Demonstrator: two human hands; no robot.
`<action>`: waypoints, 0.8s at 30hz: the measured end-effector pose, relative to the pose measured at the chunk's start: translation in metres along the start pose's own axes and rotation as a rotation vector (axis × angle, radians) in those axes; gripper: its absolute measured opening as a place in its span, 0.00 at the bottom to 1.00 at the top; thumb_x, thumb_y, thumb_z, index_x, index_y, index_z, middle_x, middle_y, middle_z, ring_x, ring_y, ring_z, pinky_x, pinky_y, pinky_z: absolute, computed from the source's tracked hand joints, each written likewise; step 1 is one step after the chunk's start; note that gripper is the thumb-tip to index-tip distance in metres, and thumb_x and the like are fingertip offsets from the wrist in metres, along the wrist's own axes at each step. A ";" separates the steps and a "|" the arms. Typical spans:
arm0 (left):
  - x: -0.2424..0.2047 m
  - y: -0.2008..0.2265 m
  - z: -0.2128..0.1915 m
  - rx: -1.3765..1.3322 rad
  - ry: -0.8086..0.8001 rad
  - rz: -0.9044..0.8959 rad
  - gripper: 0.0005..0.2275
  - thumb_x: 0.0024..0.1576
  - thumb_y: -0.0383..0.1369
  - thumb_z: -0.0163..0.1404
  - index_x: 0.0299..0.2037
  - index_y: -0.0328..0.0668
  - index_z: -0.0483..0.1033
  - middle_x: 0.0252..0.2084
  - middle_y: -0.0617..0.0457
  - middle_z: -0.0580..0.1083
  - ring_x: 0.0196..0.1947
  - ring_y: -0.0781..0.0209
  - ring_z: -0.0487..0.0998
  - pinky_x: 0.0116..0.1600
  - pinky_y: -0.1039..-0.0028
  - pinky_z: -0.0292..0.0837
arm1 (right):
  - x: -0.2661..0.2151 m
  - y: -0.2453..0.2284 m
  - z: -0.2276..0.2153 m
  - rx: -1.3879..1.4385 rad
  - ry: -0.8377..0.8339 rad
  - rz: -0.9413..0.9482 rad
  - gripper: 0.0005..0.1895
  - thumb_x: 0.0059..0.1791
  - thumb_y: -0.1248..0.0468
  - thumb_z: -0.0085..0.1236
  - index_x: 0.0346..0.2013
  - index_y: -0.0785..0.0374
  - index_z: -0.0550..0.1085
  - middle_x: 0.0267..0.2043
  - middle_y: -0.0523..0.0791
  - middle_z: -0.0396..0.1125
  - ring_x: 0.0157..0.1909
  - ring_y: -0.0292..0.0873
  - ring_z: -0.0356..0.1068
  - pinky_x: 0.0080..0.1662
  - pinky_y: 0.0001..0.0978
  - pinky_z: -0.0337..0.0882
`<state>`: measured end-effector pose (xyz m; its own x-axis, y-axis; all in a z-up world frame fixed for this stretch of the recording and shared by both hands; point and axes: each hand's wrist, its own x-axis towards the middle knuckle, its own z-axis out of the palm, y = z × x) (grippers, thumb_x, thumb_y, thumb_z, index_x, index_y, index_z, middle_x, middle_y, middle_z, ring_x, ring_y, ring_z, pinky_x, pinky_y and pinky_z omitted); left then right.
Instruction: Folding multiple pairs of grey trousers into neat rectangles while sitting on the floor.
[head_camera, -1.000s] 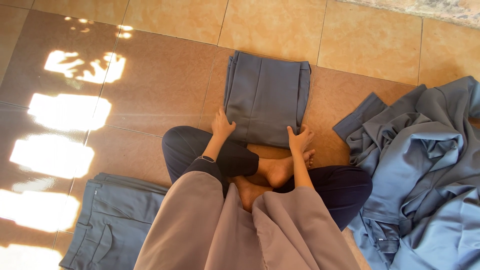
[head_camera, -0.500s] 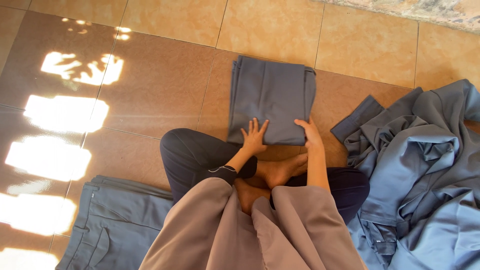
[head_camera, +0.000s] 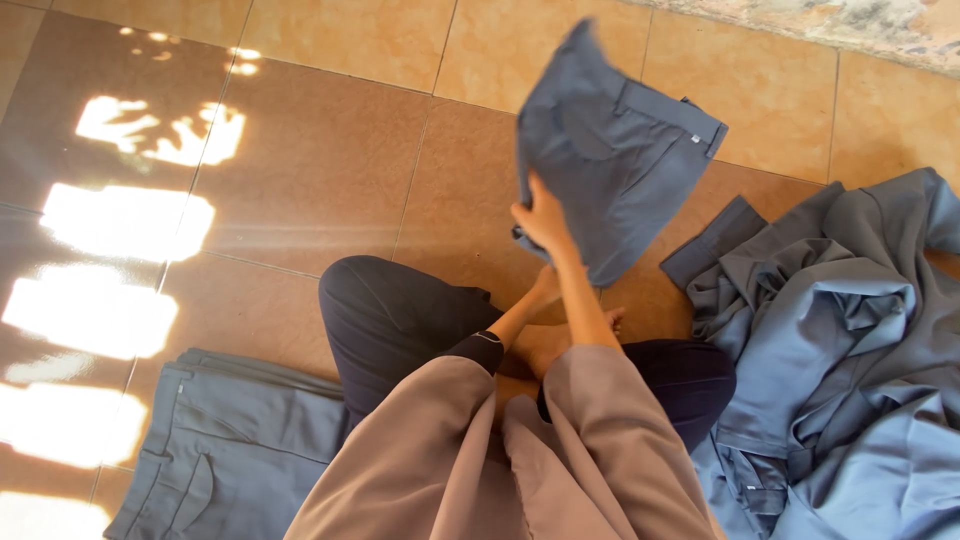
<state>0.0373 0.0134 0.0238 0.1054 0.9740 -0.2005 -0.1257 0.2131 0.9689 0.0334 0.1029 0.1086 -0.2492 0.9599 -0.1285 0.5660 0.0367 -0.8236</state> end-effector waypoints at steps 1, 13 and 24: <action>-0.056 -0.020 -0.034 0.043 0.030 -0.008 0.22 0.55 0.36 0.60 0.61 0.53 0.74 0.59 0.43 0.72 0.62 0.45 0.71 0.63 0.47 0.66 | 0.000 0.015 0.028 0.003 -0.005 -0.003 0.39 0.48 0.61 0.56 0.72 0.66 0.58 0.67 0.66 0.59 0.66 0.71 0.59 0.64 0.63 0.61; -0.020 -0.088 -0.151 0.543 0.325 -0.095 0.10 0.54 0.45 0.57 0.44 0.64 0.80 0.41 0.57 0.80 0.47 0.56 0.80 0.51 0.62 0.76 | -0.041 0.057 0.052 -0.002 -0.325 0.071 0.32 0.55 0.45 0.52 0.62 0.67 0.71 0.61 0.64 0.67 0.65 0.66 0.64 0.65 0.58 0.62; 0.049 -0.094 -0.215 0.698 0.364 -0.335 0.28 0.48 0.35 0.58 0.61 0.37 0.66 0.55 0.37 0.69 0.59 0.39 0.73 0.60 0.51 0.74 | -0.067 0.224 -0.022 -0.098 0.398 0.715 0.36 0.48 0.57 0.65 0.67 0.61 0.61 0.65 0.59 0.56 0.69 0.62 0.57 0.66 0.58 0.60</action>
<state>-0.1574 0.0578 -0.1087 -0.3097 0.8576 -0.4107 0.5048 0.5143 0.6933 0.1939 0.0534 -0.0549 0.4841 0.7864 -0.3837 0.5527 -0.6147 -0.5628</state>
